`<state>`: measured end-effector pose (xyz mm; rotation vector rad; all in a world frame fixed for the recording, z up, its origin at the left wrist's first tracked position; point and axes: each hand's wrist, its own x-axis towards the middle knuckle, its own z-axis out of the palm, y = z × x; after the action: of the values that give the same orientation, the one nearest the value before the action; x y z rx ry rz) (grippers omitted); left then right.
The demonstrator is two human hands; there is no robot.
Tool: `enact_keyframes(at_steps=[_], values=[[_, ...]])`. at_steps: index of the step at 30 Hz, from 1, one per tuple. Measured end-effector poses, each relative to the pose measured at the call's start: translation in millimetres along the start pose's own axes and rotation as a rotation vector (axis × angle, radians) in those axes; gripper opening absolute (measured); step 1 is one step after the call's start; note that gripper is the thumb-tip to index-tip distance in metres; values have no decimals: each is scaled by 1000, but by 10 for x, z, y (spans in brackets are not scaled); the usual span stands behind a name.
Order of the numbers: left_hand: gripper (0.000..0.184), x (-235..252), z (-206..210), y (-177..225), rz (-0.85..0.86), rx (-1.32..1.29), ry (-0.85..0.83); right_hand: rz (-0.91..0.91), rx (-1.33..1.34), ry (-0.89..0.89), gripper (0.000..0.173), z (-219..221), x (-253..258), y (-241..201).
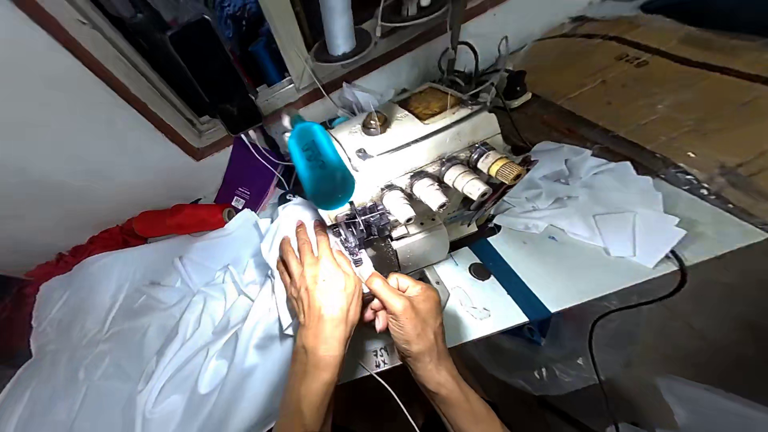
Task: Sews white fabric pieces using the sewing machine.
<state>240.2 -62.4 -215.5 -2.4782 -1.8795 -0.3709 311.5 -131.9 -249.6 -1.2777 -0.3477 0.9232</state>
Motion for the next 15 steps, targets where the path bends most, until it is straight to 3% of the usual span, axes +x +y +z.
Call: enact_keyframes(at_steps=[4,6,7,10,12,13,15], values=[[55,-33,-147,-4,-124,-16,-163,-79,-80,34,35,-27,-105,91],[57,-151,-175,-87,-151,-34,-167,-73,-158,22,35,-29,-222,105],[56,-248,-147,-151,-146,-70,-108,-65,-180,-12,36,-18,-287,111],[48,-650,88,-344,-54,-210,284,-44,-232,-165,33,39,-429,169],[46,-996,110,-335,-41,-286,385,-41,-284,-242,34,82,-452,225],[46,-1155,109,-308,-27,-312,396,-11,-242,-285,35,84,-445,215],[44,-1346,197,-343,84,-298,421,119,154,-382,45,-18,-360,122]])
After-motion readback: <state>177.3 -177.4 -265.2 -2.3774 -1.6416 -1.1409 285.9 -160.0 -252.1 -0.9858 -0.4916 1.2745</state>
